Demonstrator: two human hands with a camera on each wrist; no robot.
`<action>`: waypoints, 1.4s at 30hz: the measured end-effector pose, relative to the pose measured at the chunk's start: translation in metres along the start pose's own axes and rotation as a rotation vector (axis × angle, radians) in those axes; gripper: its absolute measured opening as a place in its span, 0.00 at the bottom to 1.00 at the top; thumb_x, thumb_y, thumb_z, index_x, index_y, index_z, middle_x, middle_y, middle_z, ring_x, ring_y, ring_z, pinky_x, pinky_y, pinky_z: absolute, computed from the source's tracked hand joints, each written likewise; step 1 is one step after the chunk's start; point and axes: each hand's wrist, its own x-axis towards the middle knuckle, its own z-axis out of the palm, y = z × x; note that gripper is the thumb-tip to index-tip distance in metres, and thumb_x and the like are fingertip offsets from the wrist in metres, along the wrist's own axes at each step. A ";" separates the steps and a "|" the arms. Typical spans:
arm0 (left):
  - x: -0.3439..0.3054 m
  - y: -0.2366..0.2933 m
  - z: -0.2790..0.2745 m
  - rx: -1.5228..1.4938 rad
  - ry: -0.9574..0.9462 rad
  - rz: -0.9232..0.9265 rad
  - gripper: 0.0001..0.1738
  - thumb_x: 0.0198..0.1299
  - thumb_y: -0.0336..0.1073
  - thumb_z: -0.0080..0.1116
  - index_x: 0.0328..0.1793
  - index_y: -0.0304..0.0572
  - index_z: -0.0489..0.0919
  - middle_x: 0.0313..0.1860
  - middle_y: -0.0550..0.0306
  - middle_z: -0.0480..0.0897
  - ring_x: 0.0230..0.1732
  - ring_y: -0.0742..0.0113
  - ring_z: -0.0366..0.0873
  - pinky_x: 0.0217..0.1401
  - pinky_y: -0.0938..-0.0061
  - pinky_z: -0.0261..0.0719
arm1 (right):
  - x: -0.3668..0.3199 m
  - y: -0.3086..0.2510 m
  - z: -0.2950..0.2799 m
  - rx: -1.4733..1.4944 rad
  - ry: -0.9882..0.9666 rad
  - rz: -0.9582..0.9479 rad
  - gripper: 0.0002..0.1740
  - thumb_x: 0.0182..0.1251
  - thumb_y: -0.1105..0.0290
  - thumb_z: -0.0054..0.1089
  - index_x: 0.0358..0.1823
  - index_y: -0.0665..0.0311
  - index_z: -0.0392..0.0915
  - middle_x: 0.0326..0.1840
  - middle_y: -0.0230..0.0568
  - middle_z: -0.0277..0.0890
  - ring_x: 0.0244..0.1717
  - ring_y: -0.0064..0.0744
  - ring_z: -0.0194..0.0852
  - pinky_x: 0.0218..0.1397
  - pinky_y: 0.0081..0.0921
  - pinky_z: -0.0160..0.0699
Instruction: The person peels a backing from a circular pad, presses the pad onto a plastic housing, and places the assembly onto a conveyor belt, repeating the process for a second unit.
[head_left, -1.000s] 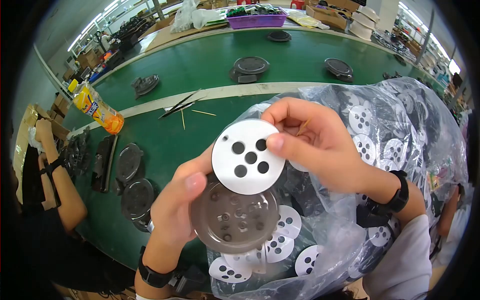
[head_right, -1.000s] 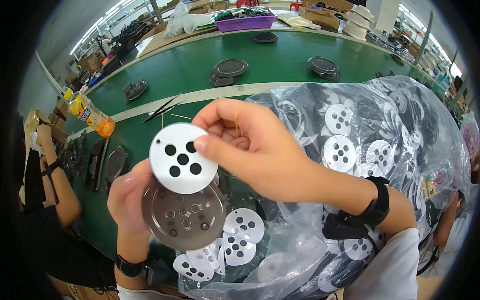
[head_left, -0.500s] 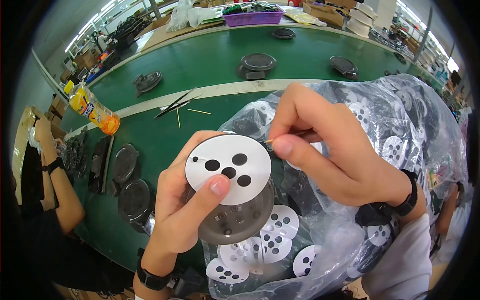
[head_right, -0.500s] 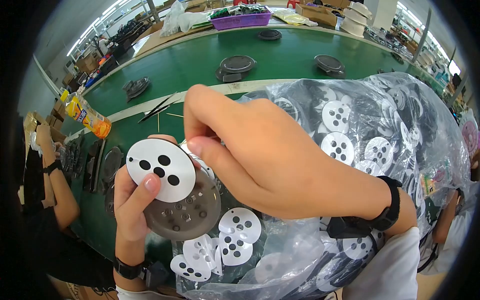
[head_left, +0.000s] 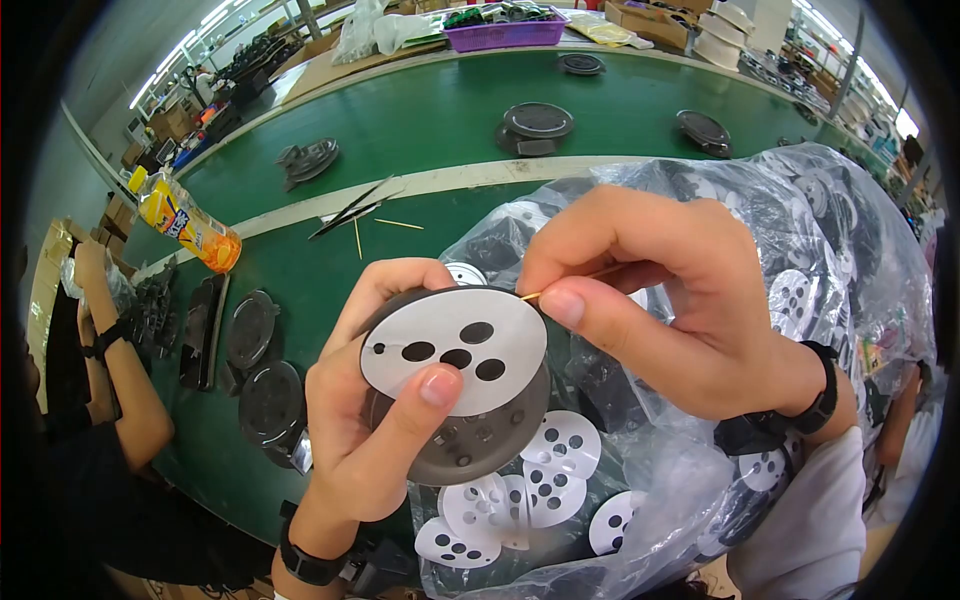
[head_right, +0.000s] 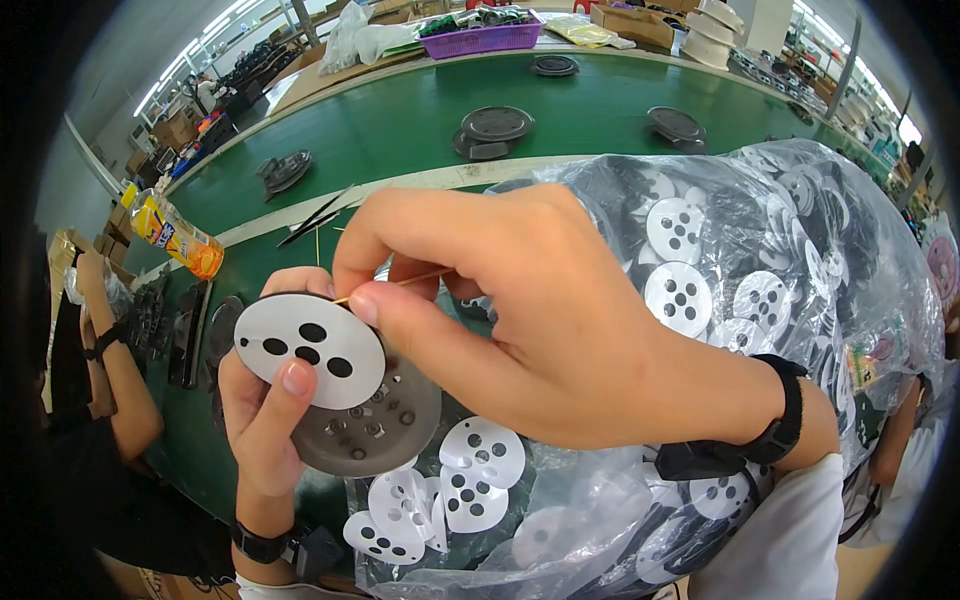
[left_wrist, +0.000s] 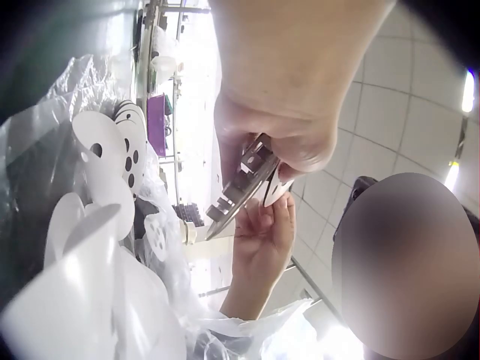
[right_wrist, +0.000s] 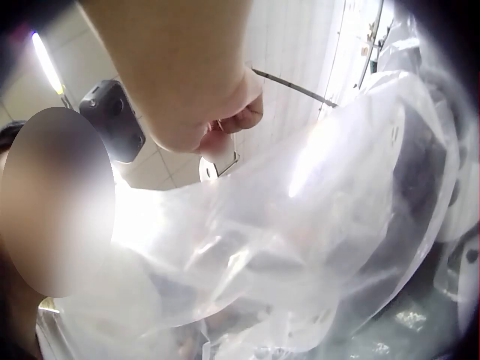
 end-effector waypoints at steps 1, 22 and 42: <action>0.000 0.000 0.001 -0.054 0.006 0.023 0.17 0.55 0.36 0.52 0.42 0.23 0.75 0.52 0.48 0.68 0.44 0.68 0.73 0.46 0.79 0.72 | 0.000 0.000 0.000 0.001 0.001 0.000 0.04 0.60 0.79 0.51 0.35 0.71 0.74 0.29 0.36 0.75 0.29 0.18 0.74 0.34 0.14 0.75; -0.004 -0.011 0.015 -0.052 0.129 0.240 0.17 0.61 0.34 0.49 0.45 0.20 0.72 0.52 0.45 0.68 0.44 0.64 0.75 0.47 0.74 0.73 | -0.006 0.004 0.011 0.249 0.040 0.043 0.05 0.63 0.76 0.53 0.35 0.72 0.72 0.30 0.36 0.75 0.30 0.12 0.71 0.28 0.09 0.67; -0.013 -0.002 0.019 -0.089 0.162 0.127 0.25 0.60 0.44 0.51 0.52 0.28 0.66 0.57 0.51 0.63 0.50 0.70 0.68 0.51 0.78 0.68 | -0.004 -0.007 0.003 0.605 -0.045 0.320 0.04 0.63 0.77 0.52 0.36 0.72 0.72 0.31 0.38 0.75 0.31 0.15 0.70 0.34 0.13 0.67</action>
